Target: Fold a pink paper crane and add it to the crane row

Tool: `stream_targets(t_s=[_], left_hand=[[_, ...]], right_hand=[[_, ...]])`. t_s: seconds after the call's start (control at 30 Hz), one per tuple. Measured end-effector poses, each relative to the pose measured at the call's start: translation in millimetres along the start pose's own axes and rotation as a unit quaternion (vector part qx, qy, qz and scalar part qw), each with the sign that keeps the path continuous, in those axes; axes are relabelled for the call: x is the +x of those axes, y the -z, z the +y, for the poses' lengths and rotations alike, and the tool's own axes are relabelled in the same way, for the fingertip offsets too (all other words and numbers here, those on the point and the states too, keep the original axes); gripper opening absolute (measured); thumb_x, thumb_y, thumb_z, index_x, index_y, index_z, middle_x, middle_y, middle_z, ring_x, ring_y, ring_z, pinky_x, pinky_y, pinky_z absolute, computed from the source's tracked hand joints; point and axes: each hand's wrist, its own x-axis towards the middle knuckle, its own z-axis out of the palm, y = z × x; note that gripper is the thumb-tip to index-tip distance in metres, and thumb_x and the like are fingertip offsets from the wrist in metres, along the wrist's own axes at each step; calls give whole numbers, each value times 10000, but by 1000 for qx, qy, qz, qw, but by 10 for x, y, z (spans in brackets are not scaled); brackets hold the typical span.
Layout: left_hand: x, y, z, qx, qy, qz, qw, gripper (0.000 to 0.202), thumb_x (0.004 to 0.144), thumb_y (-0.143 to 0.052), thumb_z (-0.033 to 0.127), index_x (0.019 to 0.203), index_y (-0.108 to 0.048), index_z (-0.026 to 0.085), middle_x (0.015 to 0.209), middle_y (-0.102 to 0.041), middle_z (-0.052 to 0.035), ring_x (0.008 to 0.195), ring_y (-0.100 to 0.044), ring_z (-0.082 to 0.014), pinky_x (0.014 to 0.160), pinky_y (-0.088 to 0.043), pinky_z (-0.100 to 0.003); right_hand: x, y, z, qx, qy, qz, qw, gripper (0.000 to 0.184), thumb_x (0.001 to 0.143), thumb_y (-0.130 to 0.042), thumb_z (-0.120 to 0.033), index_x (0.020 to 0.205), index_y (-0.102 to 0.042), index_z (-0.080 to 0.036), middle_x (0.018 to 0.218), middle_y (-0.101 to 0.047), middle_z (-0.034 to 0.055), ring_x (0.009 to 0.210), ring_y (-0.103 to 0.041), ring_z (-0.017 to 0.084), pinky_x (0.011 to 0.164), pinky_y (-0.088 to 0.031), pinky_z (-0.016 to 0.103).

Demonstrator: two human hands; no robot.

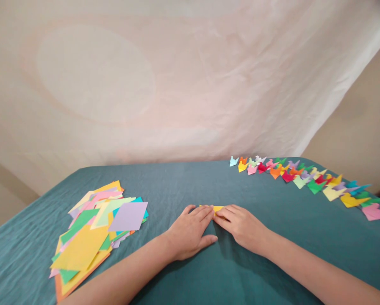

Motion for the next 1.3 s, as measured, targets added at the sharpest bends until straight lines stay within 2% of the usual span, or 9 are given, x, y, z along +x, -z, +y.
stream_targets(t_s=[0.37,0.63,0.8,0.97,1.1,1.2,1.3], left_hand=[[16,-4,-12,16,-12,4,1000,584,913,-253,533,1361,-302,160,1404,-360,-91,1279,-328,-214,1052,-188,-372],[14,5,-10,16,-12,-1,1000,597,912,-254,541,1366,-293,156,1409,-354,-83,1279,-325,-208,1060,-170,-367],[10,4,-12,14,-10,-1,1000,604,912,-256,542,1374,-276,155,1411,-349,-82,1279,-326,-208,1060,-170,-370],[8,9,-14,14,-10,3,1000,606,910,-252,544,1376,-276,156,1407,-354,-92,1281,-323,-214,1056,-179,-372],[7,30,-5,17,-12,2,1000,600,909,-257,543,1367,-294,157,1406,-354,-95,1278,-328,-217,1051,-194,-374],[5,32,1,14,-10,3,1000,597,908,-270,541,1371,-287,165,1408,-352,-91,1275,-333,-217,1052,-195,-375],[2,24,1,2,-8,3,1000,597,904,-290,541,1375,-277,174,1407,-354,-87,1277,-329,-219,1057,-186,-378]], right_hand=[[56,119,-153,-60,-24,-59,996,258,815,-503,-83,1058,-590,-84,937,-615,118,897,-554,222,760,-449,348],[25,160,-165,-68,-73,-115,988,192,797,-507,-47,934,-634,-94,917,-608,91,871,-552,213,714,-442,331],[0,203,-134,-75,-87,-130,985,131,789,-528,-60,819,-640,-122,862,-598,72,823,-539,210,656,-427,324],[-4,236,-104,-77,-92,-114,986,147,788,-531,-48,773,-651,-132,818,-602,73,796,-536,208,641,-423,319],[-2,200,-82,-38,-91,-58,993,196,819,-496,-48,787,-665,-141,833,-623,67,828,-545,189,722,-429,315],[0,138,-81,-16,-92,-22,995,187,829,-496,-57,865,-663,-134,891,-640,72,865,-552,189,778,-429,322],[-7,85,-83,-2,-87,-14,996,197,831,-513,-78,971,-639,-135,951,-642,77,885,-554,196,796,-436,328]])
